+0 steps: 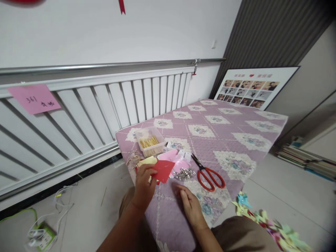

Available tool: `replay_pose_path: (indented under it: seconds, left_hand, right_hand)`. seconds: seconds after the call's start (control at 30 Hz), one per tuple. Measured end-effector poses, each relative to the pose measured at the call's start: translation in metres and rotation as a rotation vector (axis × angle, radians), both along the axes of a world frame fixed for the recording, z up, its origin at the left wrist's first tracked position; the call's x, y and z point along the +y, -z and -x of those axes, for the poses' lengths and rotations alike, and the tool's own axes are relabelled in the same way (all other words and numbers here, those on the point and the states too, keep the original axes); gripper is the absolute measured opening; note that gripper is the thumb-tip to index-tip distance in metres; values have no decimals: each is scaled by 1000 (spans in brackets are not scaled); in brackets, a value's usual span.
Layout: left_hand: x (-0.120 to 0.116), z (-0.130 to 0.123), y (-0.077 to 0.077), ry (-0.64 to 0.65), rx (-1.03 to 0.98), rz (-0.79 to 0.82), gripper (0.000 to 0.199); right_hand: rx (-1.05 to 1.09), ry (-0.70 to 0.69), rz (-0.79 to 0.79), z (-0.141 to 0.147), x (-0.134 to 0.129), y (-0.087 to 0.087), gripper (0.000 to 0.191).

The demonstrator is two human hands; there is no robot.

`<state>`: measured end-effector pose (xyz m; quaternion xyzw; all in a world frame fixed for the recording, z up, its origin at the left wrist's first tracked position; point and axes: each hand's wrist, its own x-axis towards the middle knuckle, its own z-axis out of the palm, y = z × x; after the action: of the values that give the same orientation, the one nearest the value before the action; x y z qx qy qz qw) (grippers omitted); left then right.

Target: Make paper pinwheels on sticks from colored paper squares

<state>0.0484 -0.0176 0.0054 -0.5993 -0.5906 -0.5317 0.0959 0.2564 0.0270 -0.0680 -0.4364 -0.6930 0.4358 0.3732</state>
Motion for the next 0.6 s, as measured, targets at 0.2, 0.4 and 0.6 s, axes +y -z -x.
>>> replay_pose_path:
  seconds: [0.2, 0.4, 0.6]
  left_hand:
    - [-16, -57, 49, 135, 7, 153, 42]
    - [-22, -68, 68, 170, -44, 224, 38]
    - [-19, -66, 77, 171, -524, 368, 41]
  right_hand:
    - [359, -94, 251, -17, 1, -9, 58]
    - [325, -25, 339, -11, -1, -11, 44]
    - [366, 0, 336, -7, 0, -3, 32]
